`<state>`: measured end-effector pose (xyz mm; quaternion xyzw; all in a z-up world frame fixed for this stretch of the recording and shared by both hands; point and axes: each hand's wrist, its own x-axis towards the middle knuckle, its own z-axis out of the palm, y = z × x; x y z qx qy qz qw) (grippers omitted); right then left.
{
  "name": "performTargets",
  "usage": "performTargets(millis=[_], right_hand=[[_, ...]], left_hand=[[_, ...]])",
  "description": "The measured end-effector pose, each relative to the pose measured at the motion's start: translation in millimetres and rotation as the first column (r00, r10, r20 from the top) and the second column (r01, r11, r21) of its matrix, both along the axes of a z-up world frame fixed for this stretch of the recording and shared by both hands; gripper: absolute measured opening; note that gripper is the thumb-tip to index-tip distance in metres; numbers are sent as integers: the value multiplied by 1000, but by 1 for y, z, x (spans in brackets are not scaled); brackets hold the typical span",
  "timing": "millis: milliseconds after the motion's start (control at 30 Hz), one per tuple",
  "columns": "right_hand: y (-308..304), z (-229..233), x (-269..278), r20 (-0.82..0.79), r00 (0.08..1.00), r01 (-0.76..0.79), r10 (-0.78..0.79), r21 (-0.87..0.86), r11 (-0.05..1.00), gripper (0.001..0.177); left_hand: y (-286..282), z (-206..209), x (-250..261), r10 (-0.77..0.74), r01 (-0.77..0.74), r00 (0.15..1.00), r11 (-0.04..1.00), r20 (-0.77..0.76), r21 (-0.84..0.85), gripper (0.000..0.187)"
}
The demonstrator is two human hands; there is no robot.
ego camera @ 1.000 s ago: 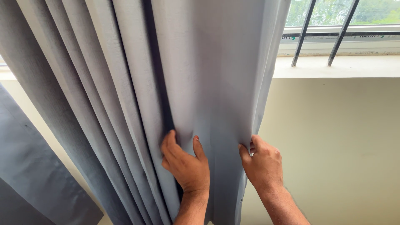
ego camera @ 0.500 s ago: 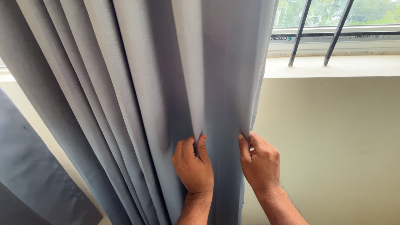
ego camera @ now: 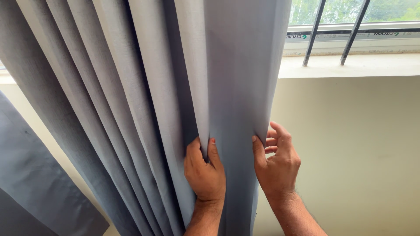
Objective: The person adjusts a gray curtain by hand, smoothing the fabric and aligning the folds along the edge. They repeatedly pinch and pull the curtain material to create neat pleats and ensure the curtain hangs straight.
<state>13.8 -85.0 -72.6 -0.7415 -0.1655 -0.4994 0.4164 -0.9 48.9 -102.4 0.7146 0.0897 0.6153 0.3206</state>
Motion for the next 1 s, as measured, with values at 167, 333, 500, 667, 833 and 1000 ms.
performTargets(millis=[167, 333, 500, 667, 833, 1000], right_hand=[[1, 1, -2, 47, 998, -46, 44, 51, 998, 42], [1, -6, 0, 118, 990, -77, 76, 0, 997, 35], [4, -6, -3, 137, 989, -48, 52, -32, 998, 28], [8, 2, -10, 200, 971, -114, 128, -81, 990, 15], [11, 8, -17, 185, 970, -140, 158, -107, 984, 11], [13, 10, -20, 162, 971, -150, 174, -151, 977, 11]], left_hand=[[-4, 13, -10, -99, 102, 967, 995, 236, 0, 30], [-5, -4, 0, 16, -20, 996, 999, 89, 42, 23], [-15, 4, -11, -30, -1, 992, 968, 120, 251, 12], [-24, 4, -13, -96, 79, 995, 951, 42, 298, 20], [-28, 1, -10, -109, 96, 993, 960, 35, 262, 23], [-31, -1, -10, -88, 70, 995, 953, 49, 294, 13]])
